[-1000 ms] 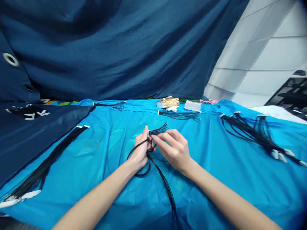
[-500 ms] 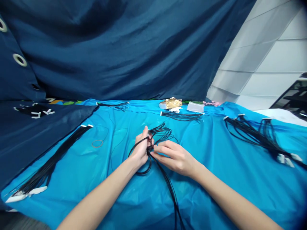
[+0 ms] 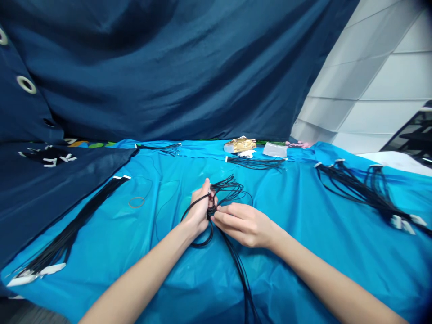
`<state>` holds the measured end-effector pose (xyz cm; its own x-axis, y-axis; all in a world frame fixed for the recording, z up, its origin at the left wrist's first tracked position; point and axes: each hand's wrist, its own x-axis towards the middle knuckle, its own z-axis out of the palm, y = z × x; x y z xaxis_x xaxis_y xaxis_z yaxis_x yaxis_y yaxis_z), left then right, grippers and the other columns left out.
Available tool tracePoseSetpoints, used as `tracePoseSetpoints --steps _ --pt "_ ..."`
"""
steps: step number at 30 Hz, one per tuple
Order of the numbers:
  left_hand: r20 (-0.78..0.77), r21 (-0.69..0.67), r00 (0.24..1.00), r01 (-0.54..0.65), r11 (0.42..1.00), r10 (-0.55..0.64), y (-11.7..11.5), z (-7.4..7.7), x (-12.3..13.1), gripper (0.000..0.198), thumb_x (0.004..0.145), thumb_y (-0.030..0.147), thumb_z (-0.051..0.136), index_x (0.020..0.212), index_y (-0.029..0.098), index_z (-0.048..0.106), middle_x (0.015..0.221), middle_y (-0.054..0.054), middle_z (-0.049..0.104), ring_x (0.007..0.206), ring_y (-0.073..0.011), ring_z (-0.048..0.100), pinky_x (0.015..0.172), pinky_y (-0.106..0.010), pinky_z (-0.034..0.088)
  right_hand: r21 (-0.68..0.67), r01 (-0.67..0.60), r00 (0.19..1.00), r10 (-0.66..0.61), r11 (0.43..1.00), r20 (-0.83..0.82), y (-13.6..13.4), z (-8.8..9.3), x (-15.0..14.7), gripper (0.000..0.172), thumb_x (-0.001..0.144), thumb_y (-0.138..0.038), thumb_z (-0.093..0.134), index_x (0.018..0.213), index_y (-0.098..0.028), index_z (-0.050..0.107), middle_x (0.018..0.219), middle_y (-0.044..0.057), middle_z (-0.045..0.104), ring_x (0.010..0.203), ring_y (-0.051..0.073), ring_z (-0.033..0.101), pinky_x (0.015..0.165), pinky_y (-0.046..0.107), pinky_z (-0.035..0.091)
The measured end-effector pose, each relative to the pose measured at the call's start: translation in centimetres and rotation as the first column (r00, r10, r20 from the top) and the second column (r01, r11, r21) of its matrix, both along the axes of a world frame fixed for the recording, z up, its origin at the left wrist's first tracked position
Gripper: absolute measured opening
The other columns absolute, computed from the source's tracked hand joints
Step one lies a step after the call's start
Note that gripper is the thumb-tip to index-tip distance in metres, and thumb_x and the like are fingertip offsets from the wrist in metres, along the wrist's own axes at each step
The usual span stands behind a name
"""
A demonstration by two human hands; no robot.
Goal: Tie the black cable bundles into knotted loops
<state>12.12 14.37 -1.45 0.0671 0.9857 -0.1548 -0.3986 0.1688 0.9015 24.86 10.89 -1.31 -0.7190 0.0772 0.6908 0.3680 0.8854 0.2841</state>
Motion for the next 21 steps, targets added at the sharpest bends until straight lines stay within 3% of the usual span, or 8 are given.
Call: tracePoseSetpoints --steps 7,12,17,21 --pt "-0.018 -0.034 1.0 0.011 0.999 -0.011 -0.3 0.2 0.0 0.043 0.072 0.053 0.055 0.053 0.017 0.042 0.043 0.004 0.04 0.039 -0.0065 0.035 0.041 -0.021 0.025 0.024 -0.045 0.999 0.044 0.999 0.025 0.5 -0.7 0.0 0.013 0.084 -0.007 0.047 0.089 -0.008 0.059 0.084 0.007 0.065 0.078 0.014 0.057 0.063 0.027 0.049" --pt "-0.022 -0.008 1.0 -0.002 1.0 0.002 0.2 -0.3 -0.1 0.048 0.062 0.06 0.061 0.053 0.016 0.044 0.043 0.004 0.041 0.038 -0.0059 0.036 0.039 -0.019 0.025 -0.274 -0.094 0.979 0.04 0.957 -0.199 0.9 -1.0 0.0 0.016 0.083 -0.01 0.051 0.094 -0.013 0.061 0.088 0.008 0.064 0.082 0.013 0.055 0.071 0.027 0.05" --pt "-0.051 0.005 0.998 -0.046 0.999 0.046 0.3 -0.3 -0.2 0.052 0.056 0.064 0.063 0.053 0.015 0.046 0.043 0.004 0.042 0.038 -0.0049 0.035 0.038 -0.018 0.026 -0.582 -0.252 0.901 -0.033 0.773 -0.433 0.6 -0.1 0.0 0.013 0.081 -0.013 0.055 0.089 -0.018 0.065 0.09 0.006 0.066 0.087 0.012 0.059 0.078 0.026 0.05" --pt "-0.035 -0.012 0.998 -0.051 0.999 0.051 0.1 0.0 -0.2 0.052 0.058 0.065 0.061 0.054 0.016 0.045 0.043 0.005 0.039 0.039 -0.0061 0.035 0.04 -0.021 0.034 -0.74 -0.448 0.776 -0.192 0.502 -0.601 0.6 0.5 0.3 0.01 0.079 -0.021 0.059 0.085 -0.019 0.067 0.092 0.006 0.067 0.088 0.014 0.062 0.08 0.028 0.051"
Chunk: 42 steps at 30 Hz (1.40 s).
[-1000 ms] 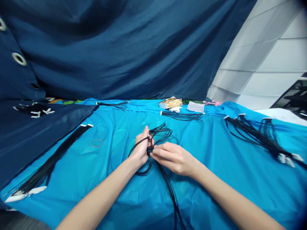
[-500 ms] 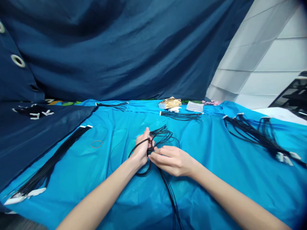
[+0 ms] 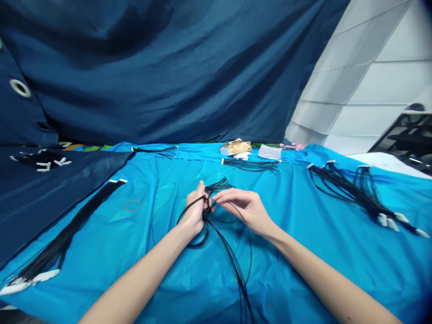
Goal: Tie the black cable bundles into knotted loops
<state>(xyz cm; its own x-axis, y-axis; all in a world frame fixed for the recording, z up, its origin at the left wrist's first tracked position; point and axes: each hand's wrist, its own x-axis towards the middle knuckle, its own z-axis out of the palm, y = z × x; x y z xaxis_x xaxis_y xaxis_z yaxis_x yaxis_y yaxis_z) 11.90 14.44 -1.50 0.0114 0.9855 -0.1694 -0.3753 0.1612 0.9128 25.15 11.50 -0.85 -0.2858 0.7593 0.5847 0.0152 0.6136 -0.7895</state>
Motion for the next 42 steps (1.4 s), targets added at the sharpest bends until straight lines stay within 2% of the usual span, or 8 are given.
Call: tracePoseSetpoints --steps 4,8,10,13,16,18,24,42 --pt "0.052 0.006 0.998 0.019 1.0 -0.02 -0.2 0.2 0.0 0.047 0.067 0.061 0.056 0.054 0.018 0.042 0.042 0.005 0.035 0.039 -0.0074 0.034 0.041 -0.023 0.036 -0.311 -0.039 0.94 -0.071 0.95 -0.335 0.6 0.4 0.6 0.015 0.076 -0.028 0.063 0.087 -0.018 0.065 0.083 0.004 0.067 0.084 0.015 0.063 0.08 0.032 0.052" --pt "0.054 0.005 0.999 -0.001 1.0 0.0 -0.3 0.2 0.0 0.043 0.074 0.055 0.054 0.054 0.019 0.042 0.042 0.004 0.034 0.04 -0.0083 0.034 0.042 -0.024 0.035 -0.351 0.128 0.82 -0.298 0.927 -0.489 1.1 1.2 1.7 0.027 0.076 -0.033 0.062 0.099 -0.019 0.062 0.073 0.0 0.059 0.059 0.007 0.055 0.051 0.019 0.046" --pt "0.051 0.01 0.999 -0.009 1.0 0.009 -0.4 0.1 0.1 0.042 0.074 0.054 0.054 0.054 0.019 0.042 0.042 0.004 0.033 0.041 -0.0087 0.035 0.042 -0.024 0.035 -0.251 0.322 0.804 -0.404 0.913 -0.437 1.0 1.5 2.0 0.03 0.079 -0.033 0.058 0.107 -0.021 0.061 0.074 0.0 0.057 0.049 0.004 0.046 0.041 0.017 0.036" --pt "0.044 0.043 0.999 -0.009 0.999 0.007 -0.5 0.1 0.2 0.044 0.072 0.058 0.054 0.054 0.019 0.041 0.043 0.004 0.034 0.04 -0.0081 0.034 0.041 -0.024 0.035 0.119 0.576 0.811 -0.547 0.809 -0.208 0.2 1.3 1.6 0.021 0.081 -0.028 0.057 0.1 -0.023 0.065 0.071 -0.001 0.056 0.05 0.005 0.043 0.045 0.02 0.036" --pt "0.031 0.099 1.0 -0.01 0.995 0.007 -0.5 0.2 0.2 0.049 0.069 0.064 0.052 0.055 0.018 0.04 0.041 0.005 0.033 0.038 -0.0071 0.032 0.04 -0.023 0.035 0.481 0.535 0.782 -0.622 0.695 0.029 -0.5 0.6 0.4 0.012 0.081 -0.02 0.056 0.083 -0.019 0.068 0.066 0.0 0.057 0.055 0.007 0.047 0.052 0.021 0.04" --pt "0.032 0.137 0.999 -0.025 0.99 0.021 -0.5 0.2 0.3 0.051 0.068 0.066 0.051 0.055 0.018 0.04 0.04 0.006 0.033 0.037 -0.0067 0.032 0.039 -0.022 0.036 0.566 0.475 0.761 -0.637 0.673 0.119 -0.7 0.1 -0.4 0.013 0.082 -0.019 0.054 0.076 -0.016 0.066 0.065 0.002 0.057 0.059 0.009 0.049 0.056 0.022 0.04" --pt "0.026 0.191 0.997 -0.078 0.978 0.074 -0.7 0.5 0.6 0.051 0.069 0.065 0.05 0.053 0.017 0.038 0.04 0.006 0.033 0.035 -0.0055 0.031 0.037 -0.02 0.034 0.569 0.514 0.681 -0.709 0.642 0.184 -0.8 -0.5 -1.1 0.02 0.082 -0.02 0.052 0.064 -0.017 0.06 0.059 0.0 0.054 0.057 0.01 0.044 0.058 0.024 0.035" --pt "-0.038 0.26 0.986 -0.146 0.954 0.161 -1.1 0.9 0.8 0.048 0.075 0.058 0.048 0.052 0.017 0.038 0.041 0.006 0.036 0.034 -0.005 0.034 0.036 -0.019 0.024 0.61 0.554 0.648 -0.753 0.567 0.111 -1.0 -0.5 -1.8 0.021 0.082 -0.019 0.052 0.061 -0.017 0.056 0.055 -0.001 0.05 0.054 0.009 0.039 0.057 0.026 0.031"
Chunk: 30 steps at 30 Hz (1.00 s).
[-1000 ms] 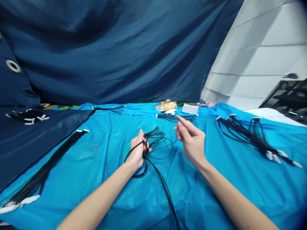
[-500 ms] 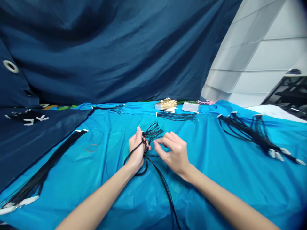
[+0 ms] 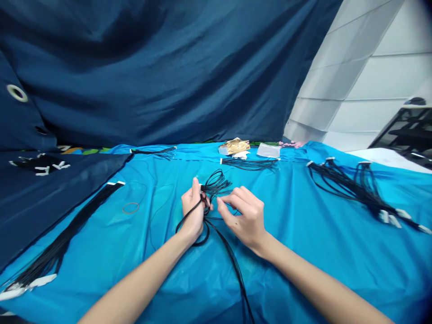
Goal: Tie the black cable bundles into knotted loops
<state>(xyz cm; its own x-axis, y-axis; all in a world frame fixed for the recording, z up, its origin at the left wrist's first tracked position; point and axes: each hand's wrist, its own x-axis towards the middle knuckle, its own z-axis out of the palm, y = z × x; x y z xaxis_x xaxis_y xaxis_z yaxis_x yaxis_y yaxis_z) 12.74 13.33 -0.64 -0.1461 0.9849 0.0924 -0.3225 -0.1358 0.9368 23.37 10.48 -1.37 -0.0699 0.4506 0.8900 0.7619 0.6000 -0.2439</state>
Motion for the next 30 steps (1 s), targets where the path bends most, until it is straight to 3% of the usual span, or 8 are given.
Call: tracePoseSetpoints --steps 21,30 --pt "0.012 0.042 1.0 -0.008 0.999 0.007 0.25 -0.51 0.04 0.046 0.077 0.055 0.049 0.052 0.018 0.038 0.039 0.006 0.036 0.035 -0.0066 0.035 0.038 -0.02 0.025 0.037 0.041 0.998 -0.042 0.998 0.044 -0.11 -0.14 -0.35 0.02 0.08 -0.017 0.053 0.06 -0.017 0.055 0.054 -0.001 0.049 0.055 0.01 0.038 0.056 0.026 0.029" --pt "0.005 0.047 1.0 -0.002 0.999 0.002 0.16 -0.41 0.04 0.046 0.077 0.055 0.048 0.052 0.018 0.037 0.04 0.006 0.035 0.036 -0.0065 0.034 0.038 -0.02 0.025 0.003 0.004 1.0 -0.005 1.0 0.027 -0.06 -0.15 -0.36 0.019 0.081 -0.017 0.052 0.063 -0.016 0.057 0.056 0.0 0.051 0.056 0.009 0.04 0.056 0.025 0.032"
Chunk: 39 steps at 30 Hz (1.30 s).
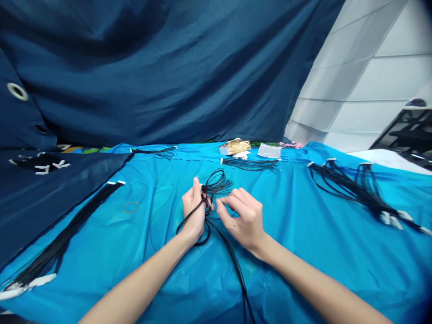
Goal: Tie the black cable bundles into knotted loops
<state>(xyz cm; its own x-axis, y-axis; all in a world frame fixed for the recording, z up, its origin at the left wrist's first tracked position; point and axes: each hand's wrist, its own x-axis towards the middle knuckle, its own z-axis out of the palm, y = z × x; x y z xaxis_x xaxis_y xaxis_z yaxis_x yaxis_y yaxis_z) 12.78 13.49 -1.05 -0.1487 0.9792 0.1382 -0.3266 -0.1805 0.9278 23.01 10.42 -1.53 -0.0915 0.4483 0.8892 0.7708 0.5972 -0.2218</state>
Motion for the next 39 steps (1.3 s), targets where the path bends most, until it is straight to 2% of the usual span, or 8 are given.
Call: tracePoseSetpoints --steps 3,7,11,16,29,39 --pt "-0.019 -0.016 1.0 -0.002 1.0 0.002 -0.03 0.02 -0.01 0.046 0.076 0.056 0.05 0.053 0.017 0.038 0.042 0.005 0.037 0.037 -0.0063 0.033 0.039 -0.02 0.024 0.002 -0.032 0.999 0.032 0.999 0.034 0.1 -0.11 0.18 0.011 0.083 -0.017 0.053 0.078 -0.017 0.063 0.067 0.001 0.058 0.063 0.01 0.046 0.06 0.025 0.035" --pt "-0.066 -0.034 0.997 0.035 0.999 -0.037 -0.15 0.09 0.07 0.043 0.076 0.052 0.052 0.052 0.018 0.039 0.043 0.004 0.036 0.039 -0.007 0.03 0.039 -0.022 0.023 0.046 -0.072 0.993 0.067 0.996 0.098 0.22 -0.27 0.51 0.013 0.083 -0.016 0.054 0.092 -0.018 0.064 0.075 0.001 0.063 0.067 0.011 0.047 0.061 0.025 0.037" --pt "-0.095 -0.069 0.992 0.078 0.995 -0.084 -0.41 0.27 0.19 0.043 0.078 0.05 0.05 0.05 0.019 0.037 0.042 0.004 0.033 0.039 -0.0083 0.027 0.04 -0.025 0.022 0.091 -0.097 0.994 0.092 0.991 0.065 0.43 -0.53 0.66 0.007 0.08 -0.014 0.058 0.085 -0.017 0.063 0.071 0.001 0.062 0.064 0.01 0.046 0.059 0.024 0.037" --pt "-0.057 -0.111 0.986 0.148 0.983 -0.155 -0.71 0.49 0.22 0.044 0.078 0.051 0.049 0.05 0.02 0.034 0.042 0.004 0.029 0.039 -0.0082 0.025 0.04 -0.025 0.019 0.108 -0.097 0.994 0.092 0.989 0.052 0.68 -0.85 0.51 0.005 0.077 -0.014 0.061 0.082 -0.015 0.062 0.067 0.001 0.06 0.064 0.011 0.047 0.059 0.025 0.038" --pt "-0.029 -0.115 0.984 0.17 0.979 -0.175 -0.67 0.21 0.29 0.045 0.073 0.052 0.055 0.051 0.019 0.036 0.041 0.005 0.03 0.037 -0.0062 0.025 0.039 -0.024 0.016 0.148 -0.051 0.992 0.033 0.988 0.124 0.63 -0.61 0.45 0.007 0.079 -0.014 0.058 0.084 -0.015 0.063 0.068 0.001 0.061 0.064 0.012 0.043 0.058 0.025 0.037" --pt "0.06 -0.106 0.971 0.238 0.965 -0.233 -0.53 0.43 0.48 0.053 0.06 0.061 0.062 0.047 0.018 0.035 0.035 0.007 0.031 0.032 -0.0041 0.028 0.035 -0.019 0.022 0.155 -0.079 0.992 0.062 0.985 0.113 0.9 -0.81 0.59 0.006 0.08 -0.013 0.057 0.085 -0.014 0.06 0.07 0.002 0.06 0.066 0.012 0.047 0.06 0.025 0.039"
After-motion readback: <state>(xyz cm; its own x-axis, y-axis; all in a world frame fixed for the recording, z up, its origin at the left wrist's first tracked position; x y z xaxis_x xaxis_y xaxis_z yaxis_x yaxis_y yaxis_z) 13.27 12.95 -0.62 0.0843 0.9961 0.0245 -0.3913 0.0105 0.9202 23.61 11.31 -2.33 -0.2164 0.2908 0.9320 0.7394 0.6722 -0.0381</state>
